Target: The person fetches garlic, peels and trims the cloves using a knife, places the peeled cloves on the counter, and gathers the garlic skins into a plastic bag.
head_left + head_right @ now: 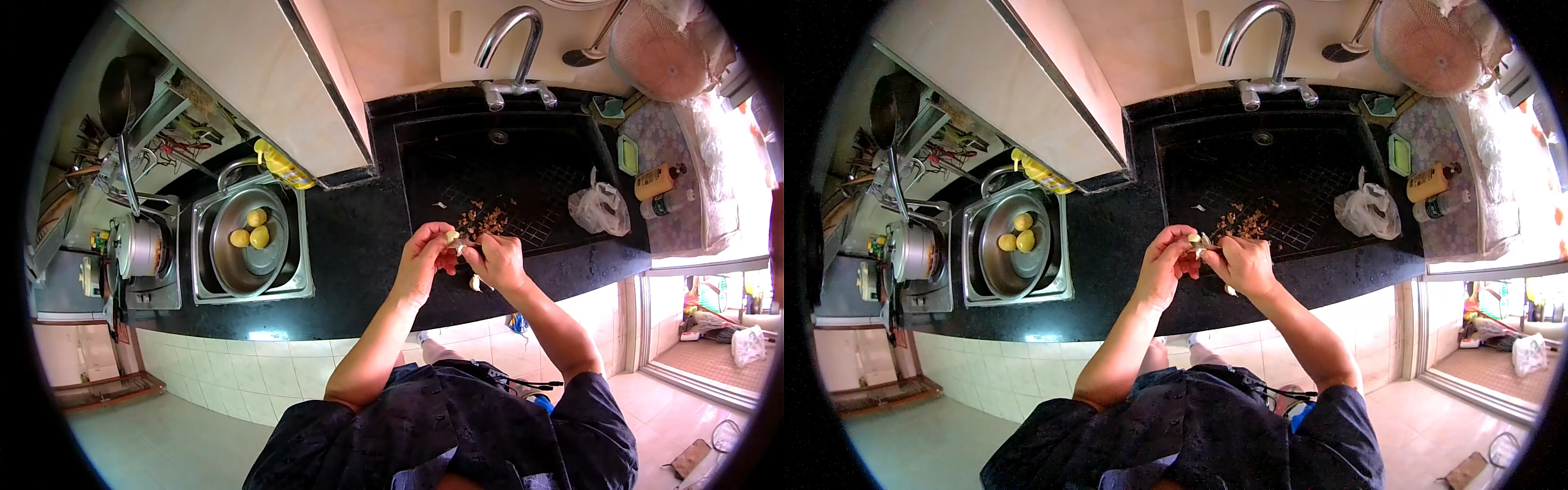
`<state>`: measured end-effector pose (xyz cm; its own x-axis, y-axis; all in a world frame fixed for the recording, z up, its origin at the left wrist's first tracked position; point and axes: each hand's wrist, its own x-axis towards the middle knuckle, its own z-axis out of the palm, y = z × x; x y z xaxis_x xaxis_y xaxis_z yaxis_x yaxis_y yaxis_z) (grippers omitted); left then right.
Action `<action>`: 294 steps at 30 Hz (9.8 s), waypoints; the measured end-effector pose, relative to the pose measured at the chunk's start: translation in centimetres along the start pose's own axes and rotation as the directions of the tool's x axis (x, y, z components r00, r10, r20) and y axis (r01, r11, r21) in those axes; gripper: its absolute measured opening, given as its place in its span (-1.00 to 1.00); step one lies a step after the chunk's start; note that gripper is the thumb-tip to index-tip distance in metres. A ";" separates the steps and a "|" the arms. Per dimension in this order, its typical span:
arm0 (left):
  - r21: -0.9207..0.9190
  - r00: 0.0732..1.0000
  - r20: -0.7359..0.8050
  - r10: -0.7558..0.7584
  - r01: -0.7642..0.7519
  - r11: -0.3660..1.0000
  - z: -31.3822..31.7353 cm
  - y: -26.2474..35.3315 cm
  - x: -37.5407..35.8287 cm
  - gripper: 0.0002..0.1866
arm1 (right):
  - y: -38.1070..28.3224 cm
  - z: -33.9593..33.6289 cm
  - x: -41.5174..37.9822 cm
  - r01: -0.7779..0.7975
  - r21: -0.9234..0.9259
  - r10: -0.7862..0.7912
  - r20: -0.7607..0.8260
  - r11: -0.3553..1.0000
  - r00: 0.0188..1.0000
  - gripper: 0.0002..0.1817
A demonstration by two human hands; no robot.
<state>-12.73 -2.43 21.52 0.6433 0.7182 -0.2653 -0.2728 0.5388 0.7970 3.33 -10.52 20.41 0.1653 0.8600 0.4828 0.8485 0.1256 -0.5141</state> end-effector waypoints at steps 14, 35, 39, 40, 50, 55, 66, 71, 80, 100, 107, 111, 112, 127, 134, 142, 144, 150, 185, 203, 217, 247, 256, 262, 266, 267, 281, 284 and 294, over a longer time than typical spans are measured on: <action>0.014 1.000 0.001 -0.005 0.005 1.000 -1.2 -0.6 1.1 -0.73 | 1.3 -0.8 0.2 -0.352 -0.048 0.355 0.171 0.935 0.919 -0.62; 0.549 0.979 0.048 0.200 -0.193 0.813 0.0 -4.7 2.9 -0.81 | 1.0 -0.1 0.6 -0.517 0.247 0.483 0.187 0.819 0.855 -0.71; 0.548 0.985 0.068 0.158 -0.169 0.819 -0.4 -4.8 3.1 -0.81 | 1.0 -0.6 1.0 -0.528 0.226 0.483 0.226 0.818 0.846 -0.69; 0.547 0.985 0.073 0.154 -0.169 0.820 -0.4 -4.8 3.1 -0.81 | 1.1 -0.8 1.1 -0.527 0.209 0.481 0.236 0.824 0.845 -0.69; 0.243 0.997 0.040 0.065 -0.073 0.967 -0.1 -5.1 3.4 -0.78 | 0.9 -1.0 1.6 -0.599 0.235 0.537 0.278 0.766 0.796 -0.70; -0.023 0.999 -0.004 -0.043 0.042 0.999 -1.6 -6.5 3.7 -0.77 | 3.5 0.5 1.0 -0.563 0.018 0.539 0.267 0.826 0.799 -0.68; 0.358 0.909 -0.396 0.128 0.025 0.933 -13.9 -3.3 7.7 -0.79 | 10.7 3.9 -3.8 -0.526 -0.352 0.631 0.356 0.774 0.689 -0.61; 0.932 0.800 -0.278 0.532 0.091 0.350 -22.1 -2.6 10.9 -0.70 | 10.9 3.4 -4.3 -0.513 -0.398 0.644 0.356 0.760 0.677 -0.61; 1.000 0.845 0.007 0.535 -0.001 -0.013 -12.5 -1.3 8.6 -0.78 | 10.9 2.1 -5.4 -0.520 -0.339 0.611 0.279 0.784 0.741 -0.67; 0.896 0.891 0.444 -0.091 -0.440 0.061 -3.6 -12.1 4.8 -0.66 | 9.5 1.1 -6.4 -0.524 -0.149 0.542 0.314 0.839 0.779 -0.67; 0.921 0.929 0.359 -0.089 -0.337 0.197 -3.4 -11.5 4.7 -0.71 | 7.2 1.3 -6.8 -0.524 -0.147 0.531 0.430 0.839 0.730 -0.51; 0.893 0.908 0.419 0.025 -0.417 0.169 -3.2 -11.4 3.8 -0.74 | 5.3 0.1 -6.1 -0.513 -0.186 0.534 0.475 0.838 0.700 -0.50; 0.859 0.872 0.490 0.006 -0.484 0.164 -4.0 -12.3 4.1 -0.74 | 4.9 0.1 -6.3 -0.478 -0.197 0.507 0.496 0.856 0.705 -0.52; 0.855 0.863 0.491 0.122 -0.504 0.125 -4.2 -15.1 4.8 -0.72 | 3.5 0.6 -8.7 -0.381 -0.221 0.439 0.381 0.898 0.814 -0.72; 0.905 0.909 0.417 -0.024 -0.412 0.101 -4.0 -15.0 4.7 -0.80 | 3.8 -3.4 -6.1 -0.578 -0.097 0.565 0.392 0.811 0.726 -0.78; 0.777 0.829 0.517 0.213 -0.559 0.290 -2.7 -14.4 3.6 -0.57 | 4.4 -1.3 -4.7 -0.556 0.027 0.506 0.378 0.831 0.775 -0.76; 0.795 0.864 0.471 0.177 -0.503 0.340 -3.1 -14.4 4.3 -0.67 | 4.3 -0.9 -4.1 -0.548 -0.033 0.513 0.404 0.836 0.758 -0.74; 0.887 0.898 0.395 0.194 -0.428 0.176 -3.7 -13.9 4.7 -0.73 | 4.6 -0.5 -3.9 -0.505 -0.063 0.494 0.342 0.861 0.800 -0.74; 0.815 0.610 -0.370 0.701 0.575 -0.070 -71.7 27.8 -29.6 -0.80 | -6.2 13.8 -2.5 -0.494 -0.380 0.573 0.126 0.782 0.810 -0.56; 0.663 0.742 -0.460 0.487 0.652 -0.367 -106.6 43.8 -37.4 -0.75 | -9.5 18.4 -9.8 -0.394 -0.727 0.658 0.104 0.563 0.746 -0.66; 0.462 0.357 -0.659 0.662 0.887 -0.018 -101.7 42.9 -34.3 -0.36 | -18.0 19.0 -4.3 -0.620 -0.564 0.759 0.020 0.546 0.650 -0.65; 0.597 0.919 0.285 0.271 -0.392 0.700 -1.5 -4.0 0.4 -0.67 | -3.7 -3.4 0.0 -0.553 0.350 0.502 0.233 0.756 0.833 -0.67; 0.472 0.930 0.363 0.055 -0.235 0.850 0.8 -2.8 1.4 -0.68 | -1.1 -5.3 -0.4 -0.509 0.270 0.461 0.225 0.817 0.859 -0.60; 0.453 0.948 0.319 0.007 -0.160 0.877 1.7 -3.7 1.2 -0.65 | 1.1 -3.3 -2.0 -0.503 0.216 0.434 0.298 0.837 0.850 -0.57; 0.300 0.934 0.348 -0.080 -0.030 0.954 0.4 -5.7 1.3 -0.67 | 2.2 -2.8 -2.8 -0.579 0.289 0.440 0.425 0.762 0.791 -0.55; 0.287 0.933 0.347 -0.098 -0.006 0.958 -0.1 -6.3 1.4 -0.69 | 2.7 -2.5 -3.1 -0.589 0.308 0.431 0.450 0.747 0.782 -0.54; 0.222 0.966 0.186 -0.177 0.134 0.966 -0.9 -9.1 1.9 -0.70 | 3.8 -0.3 -3.7 -0.645 0.458 0.362 0.563 0.612 0.743 -0.50; 0.177 0.955 0.201 -0.219 0.184 0.967 -1.0 -9.3 2.4 -0.70 | 4.4 -0.1 -3.9 -0.688 0.494 0.357 0.606 0.532 0.711 -0.49; 0.092 0.878 0.297 -0.374 0.364 0.927 -1.4 -11.0 4.3 -0.75 | 8.5 0.8 -5.8 -0.638 0.470 0.273 0.632 0.610 0.726 -0.48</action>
<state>-7.93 -4.66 10.87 0.8797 0.2984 -0.3702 0.0470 0.7202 0.6922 9.22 -14.09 12.68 0.0339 0.9707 -0.2378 0.1762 -0.2400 -0.9546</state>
